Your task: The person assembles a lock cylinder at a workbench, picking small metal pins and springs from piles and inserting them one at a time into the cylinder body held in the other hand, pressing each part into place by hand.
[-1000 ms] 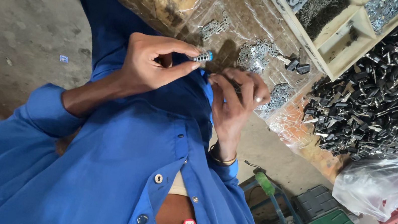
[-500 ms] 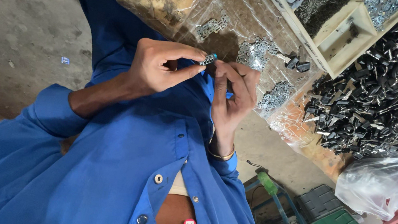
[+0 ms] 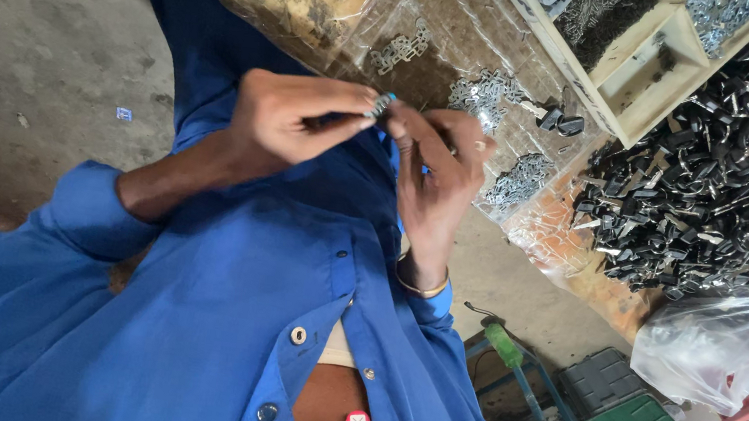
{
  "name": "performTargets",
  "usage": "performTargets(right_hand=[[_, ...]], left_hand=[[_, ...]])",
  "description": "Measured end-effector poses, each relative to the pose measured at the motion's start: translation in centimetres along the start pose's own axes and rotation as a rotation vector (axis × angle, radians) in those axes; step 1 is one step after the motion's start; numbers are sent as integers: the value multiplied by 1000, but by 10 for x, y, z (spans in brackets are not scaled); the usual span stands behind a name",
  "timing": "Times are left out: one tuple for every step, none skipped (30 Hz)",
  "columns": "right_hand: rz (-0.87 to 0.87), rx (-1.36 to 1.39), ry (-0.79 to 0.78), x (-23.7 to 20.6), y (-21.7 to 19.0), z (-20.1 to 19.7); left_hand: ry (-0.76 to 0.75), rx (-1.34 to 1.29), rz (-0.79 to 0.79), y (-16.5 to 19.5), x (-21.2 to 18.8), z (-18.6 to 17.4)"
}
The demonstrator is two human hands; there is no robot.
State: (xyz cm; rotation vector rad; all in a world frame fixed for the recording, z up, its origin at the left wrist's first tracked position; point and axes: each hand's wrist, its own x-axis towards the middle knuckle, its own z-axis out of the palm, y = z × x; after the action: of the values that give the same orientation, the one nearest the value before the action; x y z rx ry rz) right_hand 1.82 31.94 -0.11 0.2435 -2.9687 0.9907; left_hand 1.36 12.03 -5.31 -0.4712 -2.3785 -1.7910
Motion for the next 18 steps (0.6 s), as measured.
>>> performTargets(right_hand=[[-28, -72, 34, 2, -1, 1], [-56, -142, 68, 3, -3, 3], [-84, -151, 39, 4, -4, 5], [-107, -163, 10, 4, -5, 6], [-128, -178, -17, 3, -5, 6], [-111, -206, 3, 2, -5, 6], [-96, -235, 22, 1, -4, 6], [-83, -260, 40, -1, -3, 4], [-73, -261, 31, -4, -1, 3], [-62, -262, 24, -6, 2, 1], [-50, -263, 16, -8, 4, -1], [-45, -261, -6, -11, 5, -3], [-42, -259, -27, -13, 7, -4], [-40, -255, -46, -14, 8, -5], [0, -174, -41, -16, 9, -6], [39, -92, -39, -17, 9, -6], [77, -11, -34, -18, 9, -7], [69, -24, -14, -18, 9, -6]], left_hand=[[20, -18, -44, 1, 0, -3], [42, -27, -79, 1, 0, -7], [60, -39, -117, 1, -1, -11], [76, -56, -156, 2, -2, -13], [79, -47, -154, 3, -3, -15], [81, -41, -148, 3, -3, -16], [85, -36, -142, 2, -2, -15], [76, -50, -144, 2, -2, -14], [67, -61, -149, 2, -2, -13], [56, -73, -152, 2, -2, -13], [44, -79, -159, 2, -2, -11], [33, -85, -168, 3, -2, -9], [23, -91, -176, 3, -2, -6], [18, -95, -176, 2, -2, -3], [13, -98, -178, 2, -3, -1], [10, -101, -181, 2, -4, 1], [17, -111, -182, 1, -4, 2], [24, -120, -180, 0, -4, 3]])
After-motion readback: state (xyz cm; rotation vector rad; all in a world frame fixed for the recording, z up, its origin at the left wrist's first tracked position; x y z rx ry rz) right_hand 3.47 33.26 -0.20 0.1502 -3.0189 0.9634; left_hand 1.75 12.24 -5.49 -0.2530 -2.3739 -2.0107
